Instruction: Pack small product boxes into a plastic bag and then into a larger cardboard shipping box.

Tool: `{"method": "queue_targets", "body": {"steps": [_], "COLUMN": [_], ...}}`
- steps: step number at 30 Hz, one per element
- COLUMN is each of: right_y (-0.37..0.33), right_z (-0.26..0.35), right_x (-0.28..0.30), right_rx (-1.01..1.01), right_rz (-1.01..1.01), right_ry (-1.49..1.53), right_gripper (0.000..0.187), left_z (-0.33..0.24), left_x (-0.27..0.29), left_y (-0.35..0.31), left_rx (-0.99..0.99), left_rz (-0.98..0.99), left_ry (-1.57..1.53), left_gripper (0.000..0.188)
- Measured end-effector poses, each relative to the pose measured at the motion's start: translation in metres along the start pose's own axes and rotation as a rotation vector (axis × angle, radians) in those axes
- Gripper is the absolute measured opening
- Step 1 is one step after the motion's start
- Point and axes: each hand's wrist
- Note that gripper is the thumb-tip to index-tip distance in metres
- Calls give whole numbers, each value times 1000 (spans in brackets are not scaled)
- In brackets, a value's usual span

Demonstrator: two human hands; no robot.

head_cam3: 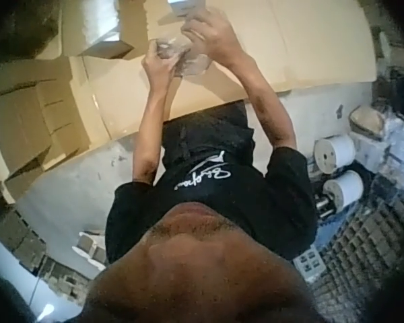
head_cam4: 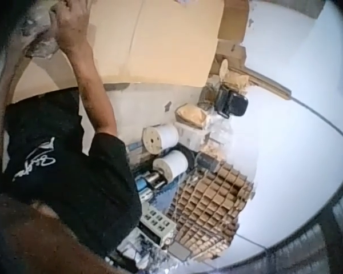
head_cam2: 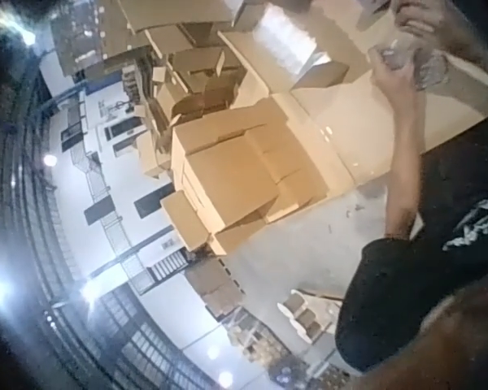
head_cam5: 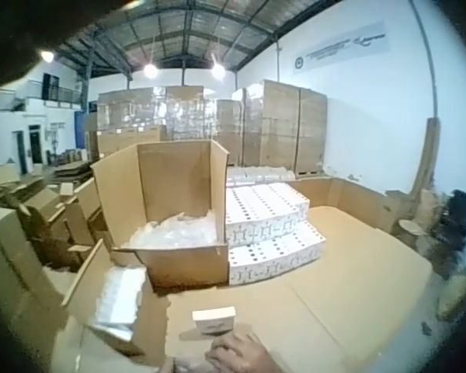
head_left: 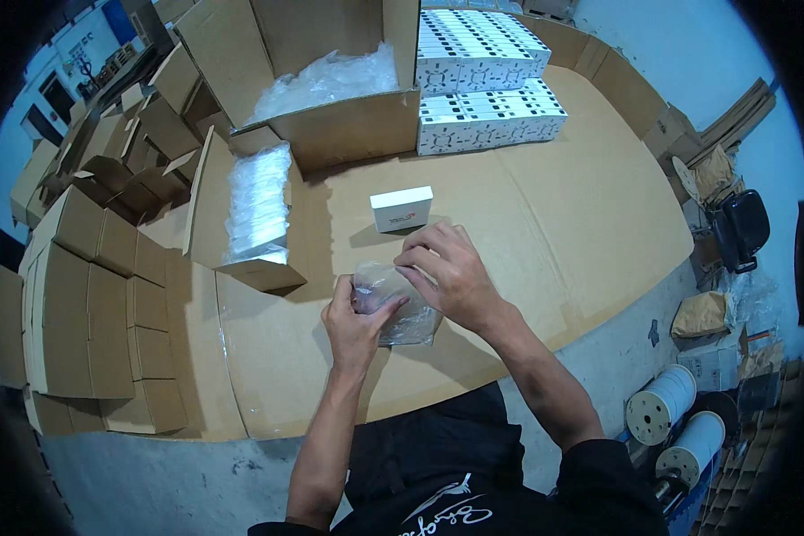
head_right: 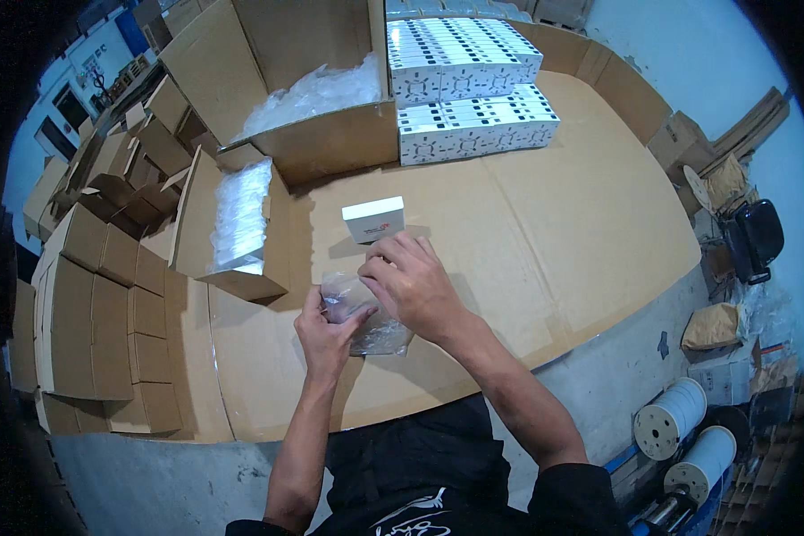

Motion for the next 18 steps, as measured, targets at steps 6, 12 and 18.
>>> {"method": "queue_targets", "body": {"steps": [6,12,18], "right_y": [7,47,59], "right_z": [-2,7,-2], "right_x": [7,30,22], "right_rx": [174,-152,-116], "right_rz": [66,573,827], "right_ry": [55,288,228], "right_gripper": [14,21,38], "left_z": [2,9,3], "left_x": [-1,1,1], "left_y": [3,2,3], "left_rx": [-12,24,46], "left_rz": [-49,-66,-23], "left_ry": [101,0,-66], "left_gripper": [43,46,65]}}
Point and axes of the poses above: each hand's wrist, its own y-axis towards the middle knuckle, its own x-axis out of the back of the hand, z = x × y, and after that the axes turned 2 degrees about z, right-handed
